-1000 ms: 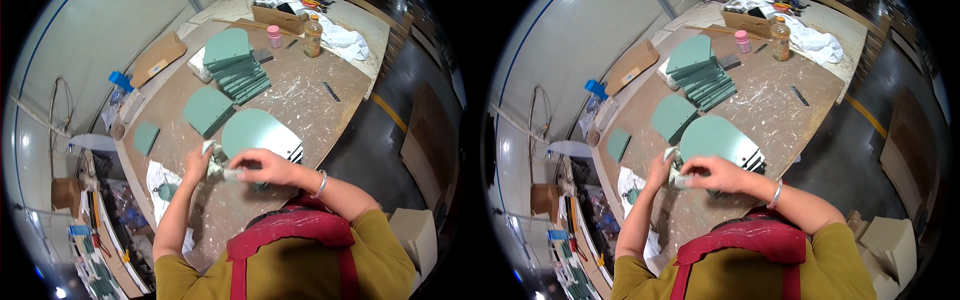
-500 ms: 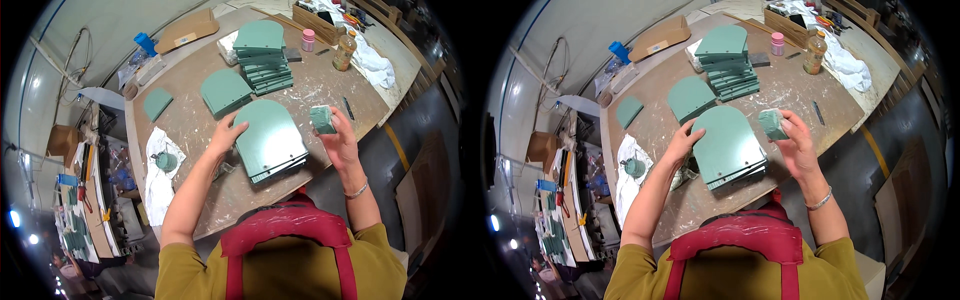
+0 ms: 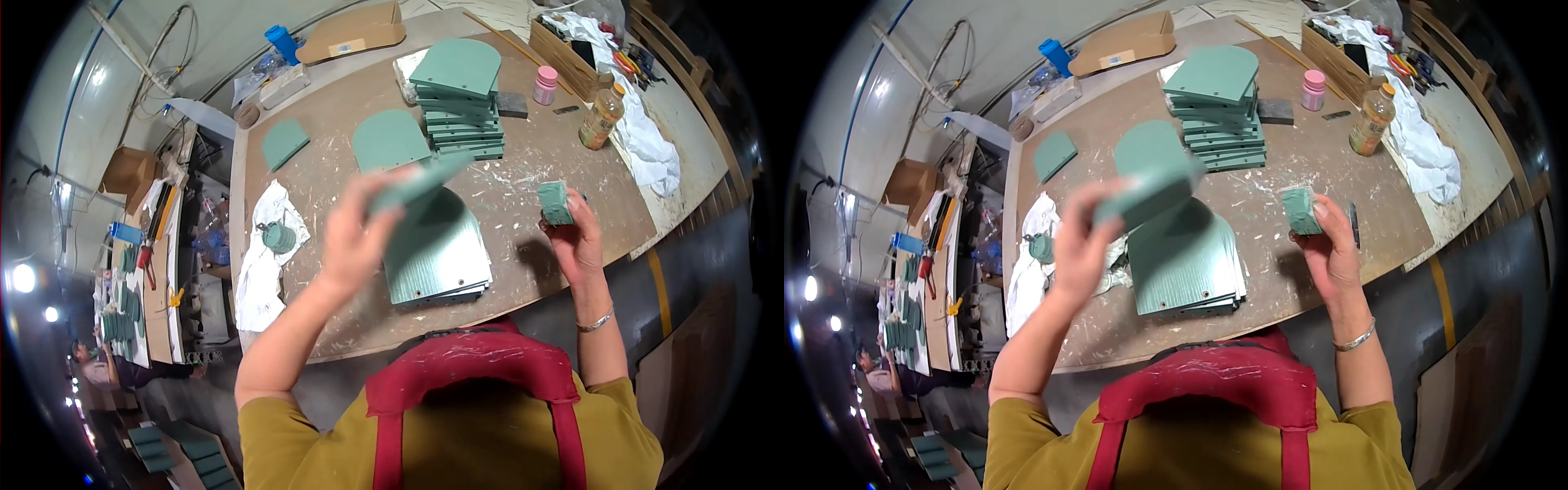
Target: The person polishes small green wooden panels using a sanding block. The person wipes the edges of the panels with a cloth and stacks them on a workbench.
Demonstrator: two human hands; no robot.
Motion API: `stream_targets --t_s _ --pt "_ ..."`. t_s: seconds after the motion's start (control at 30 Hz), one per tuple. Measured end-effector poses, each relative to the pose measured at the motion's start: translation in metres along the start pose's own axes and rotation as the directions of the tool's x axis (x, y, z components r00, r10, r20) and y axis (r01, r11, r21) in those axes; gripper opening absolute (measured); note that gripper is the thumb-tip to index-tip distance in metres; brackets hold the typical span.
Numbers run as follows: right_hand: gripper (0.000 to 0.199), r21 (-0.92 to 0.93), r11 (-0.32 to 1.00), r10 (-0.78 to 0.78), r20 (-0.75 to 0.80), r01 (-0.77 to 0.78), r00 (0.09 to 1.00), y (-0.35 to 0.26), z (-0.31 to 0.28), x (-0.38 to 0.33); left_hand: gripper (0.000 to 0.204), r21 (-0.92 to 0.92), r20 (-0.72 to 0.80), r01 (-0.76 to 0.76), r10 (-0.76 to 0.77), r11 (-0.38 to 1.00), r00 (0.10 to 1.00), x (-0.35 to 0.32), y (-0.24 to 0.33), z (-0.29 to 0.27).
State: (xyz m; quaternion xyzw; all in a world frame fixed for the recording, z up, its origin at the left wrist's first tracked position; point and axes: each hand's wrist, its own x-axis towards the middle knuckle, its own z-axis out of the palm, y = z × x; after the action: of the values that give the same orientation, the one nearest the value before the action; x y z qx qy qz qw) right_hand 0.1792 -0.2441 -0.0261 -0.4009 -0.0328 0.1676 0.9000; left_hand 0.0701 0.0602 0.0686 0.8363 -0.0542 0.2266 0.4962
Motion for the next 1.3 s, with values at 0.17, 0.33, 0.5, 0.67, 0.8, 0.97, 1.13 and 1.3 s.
stream_targets --t_s 0.17,0.33,0.5,0.67,0.8,0.97,1.13,1.3 --pt "0.031 -0.073 0.993 0.098 0.082 -0.092 0.992 0.006 0.002 0.023 0.026 0.402 0.489 -0.652 0.451 0.643 0.746 -0.083 -0.014 0.028" --pt "0.03 -0.268 0.949 0.212 0.146 -0.167 0.966 0.006 0.013 0.046 0.036 0.499 0.623 -0.65 0.284 0.573 0.729 -0.106 -0.033 0.026" --pt "0.028 -0.687 0.721 0.173 0.304 0.09 0.937 0.007 0.034 0.073 0.06 0.531 0.438 -0.313 0.061 0.787 0.897 -0.089 -0.028 0.024" --pt "0.034 -0.784 0.489 0.176 0.519 0.383 0.837 0.016 0.066 0.099 0.063 0.671 0.342 -0.175 -0.093 0.72 0.935 -0.049 -0.044 0.045" --pt "0.035 -0.756 0.523 0.212 0.563 0.394 0.799 0.019 0.067 0.116 0.058 0.655 0.383 -0.241 -0.04 0.716 0.923 -0.038 -0.053 0.041" --pt "0.034 -0.781 0.396 0.29 0.606 0.484 0.741 0.015 0.092 0.12 0.061 0.689 0.386 -0.2 -0.12 0.697 0.915 -0.047 -0.037 0.055" --pt "0.028 -0.613 0.38 0.387 0.786 0.693 0.483 0.04 0.16 0.115 0.068 0.666 0.29 -0.128 -0.097 0.735 0.952 -0.06 -0.035 0.068" --pt "0.029 -0.543 0.253 0.493 0.784 0.801 0.377 0.083 0.193 0.109 0.068 0.65 0.259 -0.073 -0.13 0.757 0.957 -0.063 -0.038 0.07"
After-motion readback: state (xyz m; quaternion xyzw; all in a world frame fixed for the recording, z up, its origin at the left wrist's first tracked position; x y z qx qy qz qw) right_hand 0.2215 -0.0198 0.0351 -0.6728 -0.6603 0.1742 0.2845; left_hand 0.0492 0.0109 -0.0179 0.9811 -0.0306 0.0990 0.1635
